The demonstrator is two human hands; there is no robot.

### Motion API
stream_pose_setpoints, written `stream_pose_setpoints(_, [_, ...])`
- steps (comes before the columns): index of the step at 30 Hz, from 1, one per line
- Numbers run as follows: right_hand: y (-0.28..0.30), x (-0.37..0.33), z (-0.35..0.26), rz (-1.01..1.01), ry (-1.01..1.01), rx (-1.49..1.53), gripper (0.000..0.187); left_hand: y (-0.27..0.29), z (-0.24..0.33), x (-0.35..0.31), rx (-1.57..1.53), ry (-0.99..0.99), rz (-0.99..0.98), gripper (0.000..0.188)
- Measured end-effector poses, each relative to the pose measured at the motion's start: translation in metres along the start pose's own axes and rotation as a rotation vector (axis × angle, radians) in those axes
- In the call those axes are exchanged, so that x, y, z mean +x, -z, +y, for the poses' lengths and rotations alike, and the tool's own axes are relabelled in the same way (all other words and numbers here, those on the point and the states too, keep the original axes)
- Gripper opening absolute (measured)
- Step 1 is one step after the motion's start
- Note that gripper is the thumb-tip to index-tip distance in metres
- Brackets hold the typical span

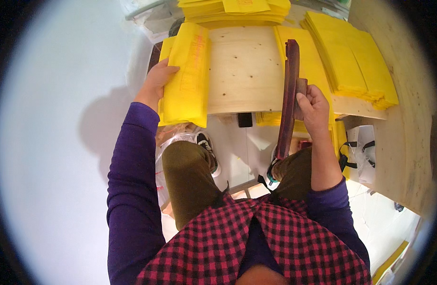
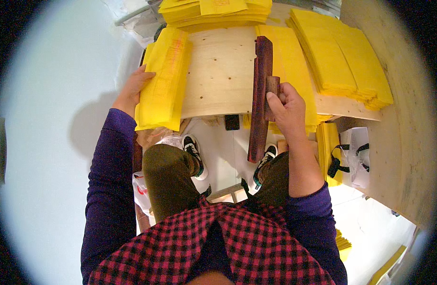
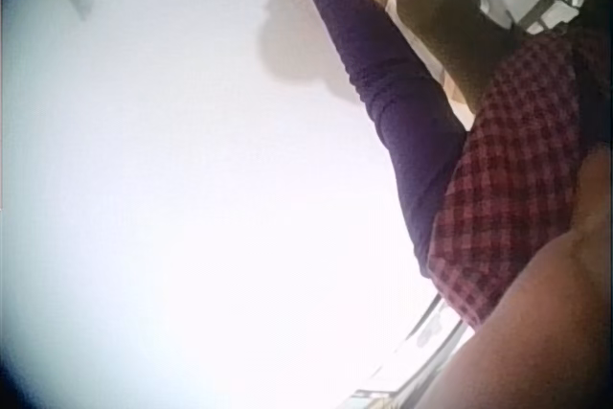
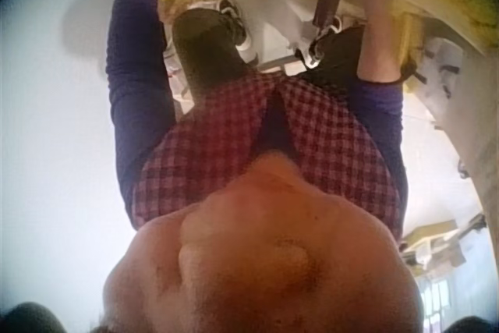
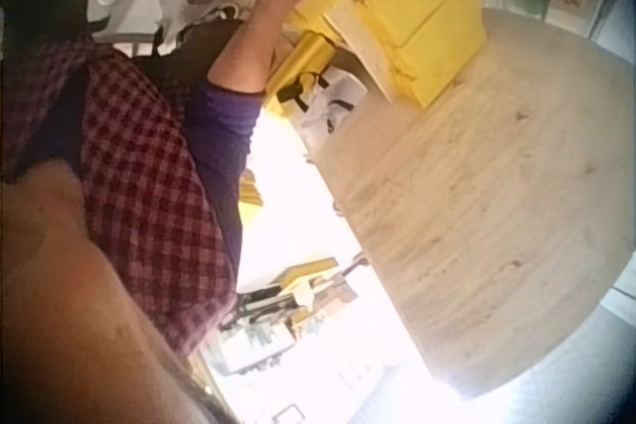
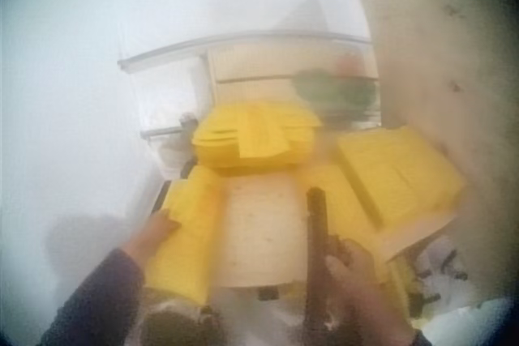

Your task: The person repeatedly smooths yellow foam sheets on a wooden workbench using a dark rectangular tool. They handle the sheets one at a time, pressing the tool along the surface, then stacking the treated sheets to the side.

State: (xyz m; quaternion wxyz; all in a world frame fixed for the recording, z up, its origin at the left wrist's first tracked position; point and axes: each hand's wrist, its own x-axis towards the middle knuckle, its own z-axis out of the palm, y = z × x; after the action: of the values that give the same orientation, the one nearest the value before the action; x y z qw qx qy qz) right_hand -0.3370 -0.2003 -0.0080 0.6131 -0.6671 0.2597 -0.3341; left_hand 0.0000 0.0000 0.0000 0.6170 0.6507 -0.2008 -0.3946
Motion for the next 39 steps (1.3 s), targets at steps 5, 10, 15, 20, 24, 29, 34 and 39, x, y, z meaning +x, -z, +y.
stream_pose_setpoints(5, [-0.004,0.001,0.000,-0.002,0.022,-0.061,0.011,0.019,0.006,-0.014,-0.127,-0.079,-0.032,0.035])
stream_pose_setpoints(10, [-0.004,0.001,0.002,0.023,0.042,-0.114,0.011,0.050,-0.011,-0.018,-0.057,0.107,0.120,0.037])
stream_pose_setpoints(15, [-0.003,0.004,0.007,-0.005,0.035,-0.088,0.012,0.065,-0.022,-0.015,-0.124,0.107,0.104,0.037])
stream_pose_setpoints(20, [-0.005,0.001,0.001,-0.004,0.007,-0.007,0.013,0.069,-0.022,-0.002,0.048,0.079,0.099,0.037])
stream_pose_setpoints(24, [-0.001,0.001,-0.004,-0.003,-0.008,-0.115,0.015,0.081,-0.030,0.015,0.065,0.056,0.095,0.038])
stream_pose_setpoints(29, [0.017,-0.002,-0.010,0.064,0.011,-0.168,0.015,0.079,-0.022,0.018,1.043,-0.256,0.645,0.042])
stream_pose_setpoints(34, [0.036,0.006,-0.010,0.178,0.039,0.291,0.011,0.007,0.001,0.013,0.776,-0.427,0.294,0.034])
stream_pose_setpoints(39, [0.061,-0.005,-0.018,0.187,0.043,0.453,0.009,-0.118,-0.001,0.008,0.565,-0.252,-0.186,0.027])
